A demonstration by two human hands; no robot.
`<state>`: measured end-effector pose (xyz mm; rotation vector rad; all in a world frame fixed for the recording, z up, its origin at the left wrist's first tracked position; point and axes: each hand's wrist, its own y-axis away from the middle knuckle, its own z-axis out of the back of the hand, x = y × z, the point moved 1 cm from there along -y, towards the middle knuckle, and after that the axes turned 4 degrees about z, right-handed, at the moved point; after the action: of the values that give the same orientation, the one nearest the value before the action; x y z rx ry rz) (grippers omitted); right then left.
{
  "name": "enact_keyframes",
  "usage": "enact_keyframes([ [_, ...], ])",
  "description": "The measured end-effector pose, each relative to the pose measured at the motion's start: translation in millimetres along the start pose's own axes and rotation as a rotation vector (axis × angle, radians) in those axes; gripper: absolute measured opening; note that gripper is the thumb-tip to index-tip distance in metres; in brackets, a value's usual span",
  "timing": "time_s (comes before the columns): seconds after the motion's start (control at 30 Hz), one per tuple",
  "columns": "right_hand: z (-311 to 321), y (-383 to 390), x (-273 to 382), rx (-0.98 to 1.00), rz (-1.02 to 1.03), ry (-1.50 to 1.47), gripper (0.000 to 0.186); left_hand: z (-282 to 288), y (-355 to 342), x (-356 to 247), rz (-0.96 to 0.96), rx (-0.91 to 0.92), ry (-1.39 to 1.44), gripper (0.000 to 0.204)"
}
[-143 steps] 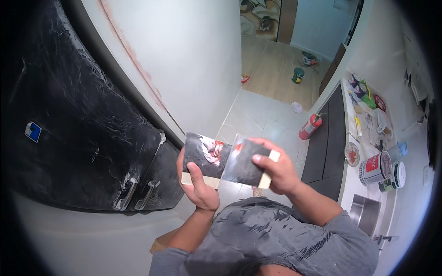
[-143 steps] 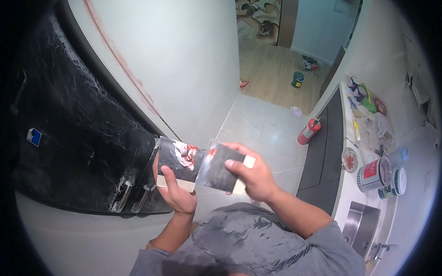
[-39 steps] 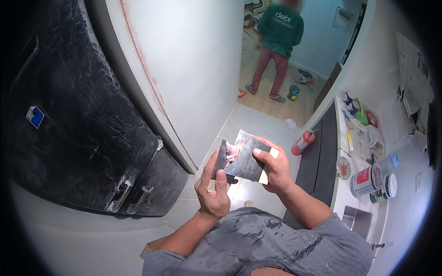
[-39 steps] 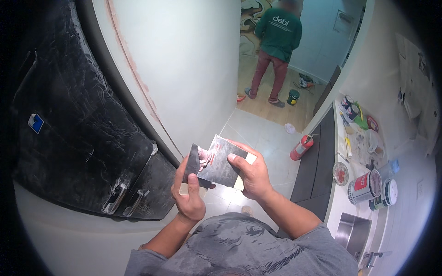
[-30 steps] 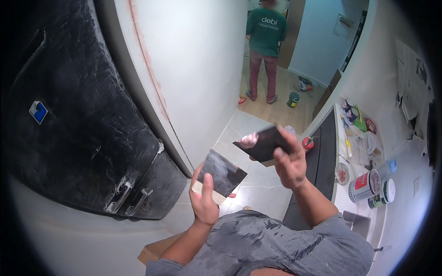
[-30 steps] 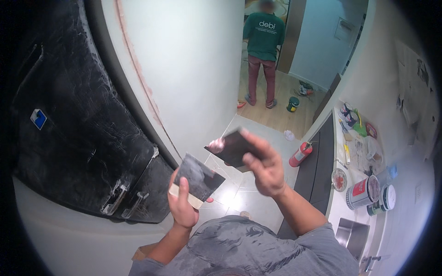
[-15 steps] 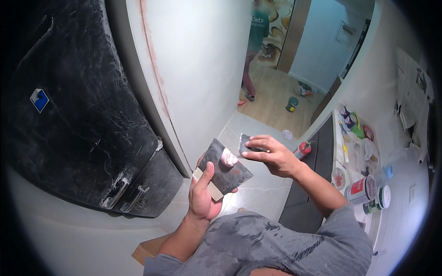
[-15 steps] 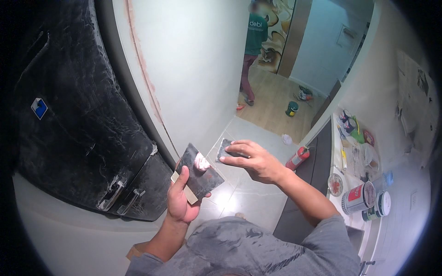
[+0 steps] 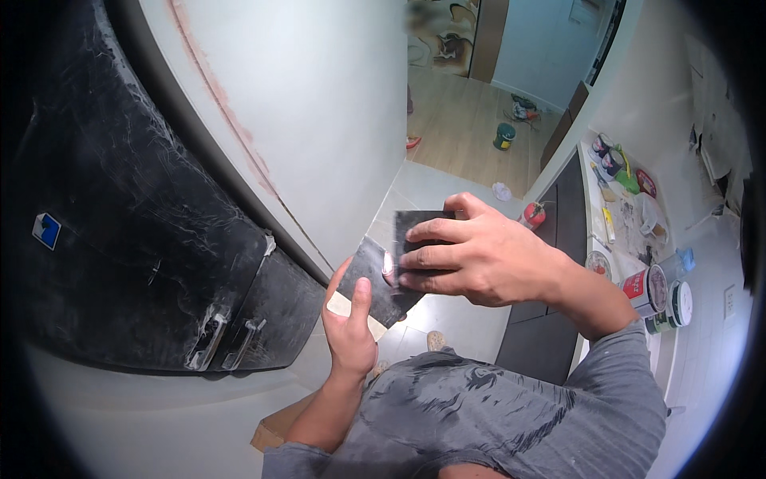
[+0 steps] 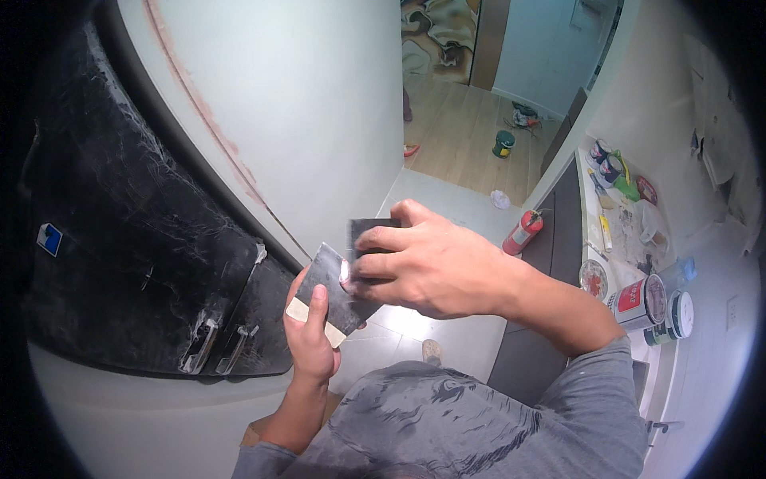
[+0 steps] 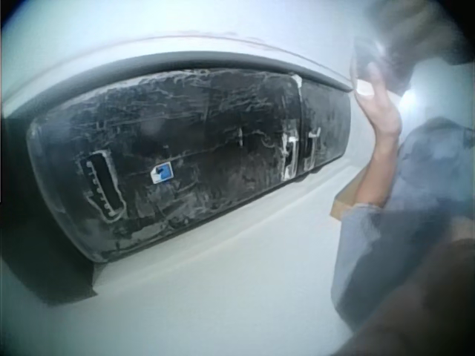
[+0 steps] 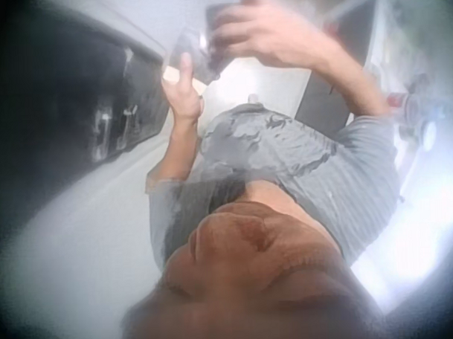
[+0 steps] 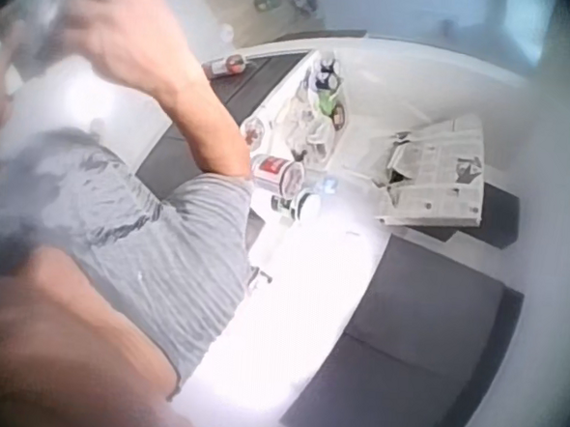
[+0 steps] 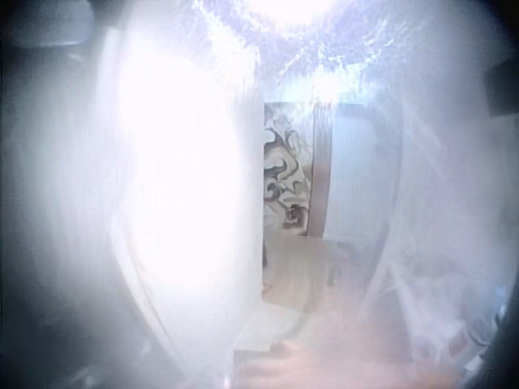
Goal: The person applies a pinkish wall compound to a vertical seam between a dark marble-like panel and a white wall using a small trowel and a larger flat tool. They repeatedly scoop compound from a container, spread it along the seam, and smooth the surface.
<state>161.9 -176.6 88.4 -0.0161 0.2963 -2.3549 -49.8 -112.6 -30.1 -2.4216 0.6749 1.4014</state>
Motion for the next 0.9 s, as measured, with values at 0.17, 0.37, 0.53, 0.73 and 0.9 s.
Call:
enact_keyframes([
  [0.17,-4,16,-11,-0.108,0.017,-0.042,0.027,-13,-7,9,0.052,-0.010,-0.048,0.044],
  [0.37,-10,42,-30,-0.136,0.037,-0.072,0.028,-35,-20,24,0.056,-0.022,-0.050,0.044],
  [0.53,-11,60,-50,-0.104,0.068,-0.108,0.029,-57,-31,34,0.018,-0.061,-0.103,0.045],
  [0.73,-9,80,-74,-0.094,0.086,-0.141,0.035,-78,-40,41,0.047,-0.088,-0.121,0.044],
  [0.9,-15,96,-98,-0.067,0.130,-0.296,0.043,-95,-39,39,0.091,-0.132,-0.001,0.043],
])
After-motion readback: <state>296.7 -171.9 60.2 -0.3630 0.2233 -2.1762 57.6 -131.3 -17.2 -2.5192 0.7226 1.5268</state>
